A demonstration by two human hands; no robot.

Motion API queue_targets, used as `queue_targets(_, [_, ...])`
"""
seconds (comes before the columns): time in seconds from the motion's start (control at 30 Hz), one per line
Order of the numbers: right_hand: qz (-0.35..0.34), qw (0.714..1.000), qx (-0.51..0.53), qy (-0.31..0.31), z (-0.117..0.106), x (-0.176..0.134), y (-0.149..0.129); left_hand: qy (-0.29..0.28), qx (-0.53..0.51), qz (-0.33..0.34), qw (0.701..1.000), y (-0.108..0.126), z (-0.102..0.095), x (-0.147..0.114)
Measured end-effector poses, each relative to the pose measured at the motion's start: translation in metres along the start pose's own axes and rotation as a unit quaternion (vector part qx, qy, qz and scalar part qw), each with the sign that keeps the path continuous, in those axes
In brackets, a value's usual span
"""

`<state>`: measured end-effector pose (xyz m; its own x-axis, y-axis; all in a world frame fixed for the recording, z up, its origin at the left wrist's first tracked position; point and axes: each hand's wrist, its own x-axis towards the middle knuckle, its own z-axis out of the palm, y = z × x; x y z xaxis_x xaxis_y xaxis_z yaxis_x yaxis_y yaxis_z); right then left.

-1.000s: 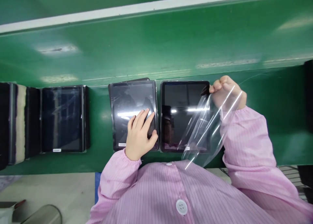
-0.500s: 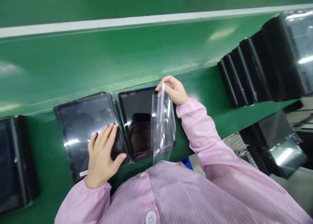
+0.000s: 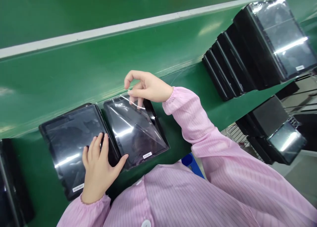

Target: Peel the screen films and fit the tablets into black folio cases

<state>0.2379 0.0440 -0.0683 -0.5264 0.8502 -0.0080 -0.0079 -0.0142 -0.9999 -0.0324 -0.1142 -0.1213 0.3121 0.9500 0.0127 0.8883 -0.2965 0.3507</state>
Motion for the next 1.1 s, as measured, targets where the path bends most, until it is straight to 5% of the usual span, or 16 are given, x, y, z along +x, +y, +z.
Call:
queue_targets(0.33, [0.103, 0.982, 0.12, 0.102, 0.033, 0.012, 0.009, -0.008, 0.009, -0.01, 1.0, -0.002, 0.002, 0.0])
queue_targets(0.53, [-0.037, 0.983, -0.158, 0.082, 0.099, -0.058, 0.02, -0.015, 0.017, 0.009, 1.0, -0.002, 0.001, -0.001])
queue_targets(0.63, [-0.104, 0.959, -0.261, -0.043, 0.118, -0.09, 0.031, -0.011, 0.028, 0.017, 0.999, -0.003, 0.003, -0.002])
queue_targets(0.73, [-0.169, 0.952, -0.24, -0.092, 0.123, -0.105, 0.042, -0.019, 0.043, 0.029, 0.998, -0.005, 0.004, -0.003])
queue_targets(1.1, [-0.288, 0.952, -0.09, -0.05, 0.131, -0.106, 0.049, -0.026, 0.064, 0.035, 0.997, -0.008, 0.006, -0.002])
